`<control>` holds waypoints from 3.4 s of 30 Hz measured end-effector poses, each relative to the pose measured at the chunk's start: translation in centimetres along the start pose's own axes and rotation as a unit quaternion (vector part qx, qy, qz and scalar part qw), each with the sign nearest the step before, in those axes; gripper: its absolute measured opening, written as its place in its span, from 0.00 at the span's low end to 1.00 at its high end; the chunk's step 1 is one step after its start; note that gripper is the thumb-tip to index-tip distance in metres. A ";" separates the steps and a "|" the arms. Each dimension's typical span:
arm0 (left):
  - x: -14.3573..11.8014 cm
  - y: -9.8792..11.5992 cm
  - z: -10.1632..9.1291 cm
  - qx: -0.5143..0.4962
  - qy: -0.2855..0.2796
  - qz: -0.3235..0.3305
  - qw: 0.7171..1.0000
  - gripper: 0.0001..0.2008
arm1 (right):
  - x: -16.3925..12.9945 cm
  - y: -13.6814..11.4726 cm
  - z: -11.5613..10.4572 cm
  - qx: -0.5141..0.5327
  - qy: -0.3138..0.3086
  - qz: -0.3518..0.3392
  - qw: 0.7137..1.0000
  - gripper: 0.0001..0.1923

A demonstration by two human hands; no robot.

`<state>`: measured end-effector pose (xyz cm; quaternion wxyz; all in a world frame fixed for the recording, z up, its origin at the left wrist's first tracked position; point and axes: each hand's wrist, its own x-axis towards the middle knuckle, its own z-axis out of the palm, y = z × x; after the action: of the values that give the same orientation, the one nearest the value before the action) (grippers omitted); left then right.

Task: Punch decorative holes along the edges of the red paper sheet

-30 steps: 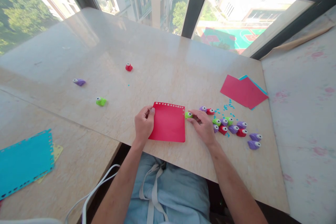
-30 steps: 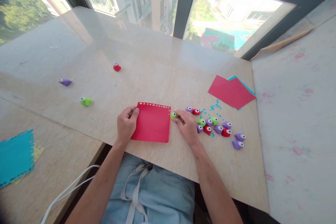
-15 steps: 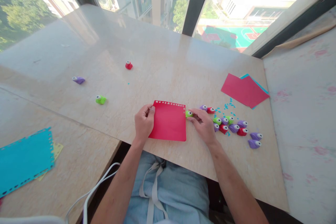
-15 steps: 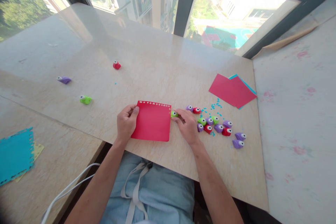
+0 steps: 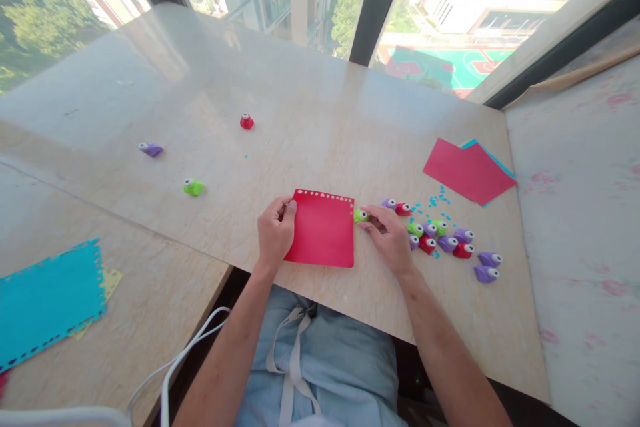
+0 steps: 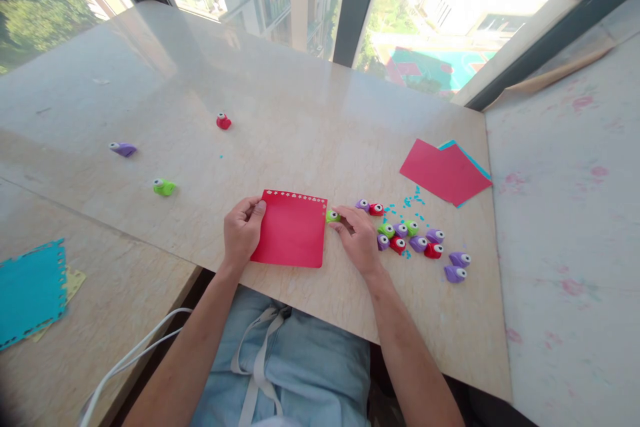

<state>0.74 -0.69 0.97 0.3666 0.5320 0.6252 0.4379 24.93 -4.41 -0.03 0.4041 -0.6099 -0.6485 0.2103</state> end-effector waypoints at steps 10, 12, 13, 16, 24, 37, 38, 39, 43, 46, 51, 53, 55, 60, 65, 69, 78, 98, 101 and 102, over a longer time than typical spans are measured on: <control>0.0 0.1 0.0 -0.010 -0.001 -0.003 1.000 0.14 | 0.0 0.1 0.1 0.004 0.004 -0.013 1.000 0.13; 0.0 0.1 0.0 -0.011 -0.003 -0.003 1.000 0.14 | 0.0 0.1 0.1 0.005 0.003 -0.014 1.000 0.13; 0.0 0.1 0.0 -0.012 -0.004 -0.003 1.000 0.14 | 0.0 0.2 0.1 0.005 0.003 -0.015 1.000 0.13; 0.0 0.0 -0.1 -0.011 -0.006 -0.003 1.000 0.14 | -0.1 0.2 0.1 0.005 0.002 -0.013 1.000 0.13; 0.0 -0.1 0.0 -0.008 -0.003 0.001 1.000 0.14 | 0.0 0.0 0.1 0.002 0.002 -0.021 1.000 0.13; 0.0 -0.2 0.1 -0.007 -0.003 0.006 1.000 0.13 | 0.1 -0.2 0.0 -0.006 0.002 -0.046 0.999 0.12; 0.0 -0.2 0.1 -0.006 -0.003 0.006 1.000 0.13 | 0.1 -0.2 0.0 -0.006 0.000 -0.047 0.999 0.12; 0.0 -0.2 0.1 -0.005 -0.003 0.005 1.000 0.13 | 0.1 -0.2 0.0 -0.007 -0.001 -0.048 0.999 0.12; 0.0 -0.1 0.2 0.006 -0.006 0.004 1.000 0.13 | 0.1 -0.2 0.1 -0.015 -0.005 -0.048 0.999 0.12; 0.0 -0.1 0.2 0.017 -0.007 0.006 1.000 0.14 | 0.2 -0.2 0.1 -0.019 -0.009 -0.047 0.999 0.13; -0.1 -0.1 0.2 0.034 -0.012 0.011 0.999 0.14 | 0.4 -0.3 0.1 -0.023 -0.013 -0.056 0.998 0.13; -0.1 -0.1 0.2 0.041 -0.014 0.014 0.999 0.14 | 0.4 -0.3 0.2 -0.025 -0.015 -0.057 0.998 0.12; -0.2 -0.1 0.2 0.046 -0.015 0.018 0.999 0.14 | 0.5 -0.3 0.3 -0.027 -0.017 -0.056 0.998 0.12; -0.3 0.0 0.3 0.050 -0.010 0.023 0.998 0.14 | 0.5 -0.3 0.3 -0.024 -0.018 -0.060 0.998 0.13; -0.3 0.1 0.3 0.047 -0.004 0.021 0.999 0.14 | 0.5 -0.3 0.2 -0.025 -0.024 -0.069 0.997 0.13; -0.3 0.3 0.3 0.044 -0.001 0.017 0.999 0.14 | 0.4 -0.5 0.1 -0.022 -0.030 -0.069 0.997 0.14; -0.4 0.4 0.1 0.047 -0.007 0.010 0.999 0.13 | -0.4 -0.9 -0.1 -0.026 -0.005 -0.049 0.998 0.13; -1.3 0.0 -0.4 0.127 0.064 -0.048 0.989 0.10 | 0.5 -2.3 -0.6 -0.026 -0.028 -0.035 0.999 0.21; -1.3 0.1 -0.4 0.134 0.069 -0.054 0.987 0.09 | 0.4 -2.3 -0.6 -0.028 -0.030 -0.028 0.999 0.23; -1.3 0.2 -0.4 0.138 0.070 -0.055 0.986 0.10 | 0.3 -2.2 -0.6 -0.028 -0.031 -0.026 0.999 0.23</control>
<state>0.64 -2.06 1.24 0.2688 0.5103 0.7321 0.3624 24.06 -4.60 2.14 0.3717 -0.5971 -0.6822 0.2001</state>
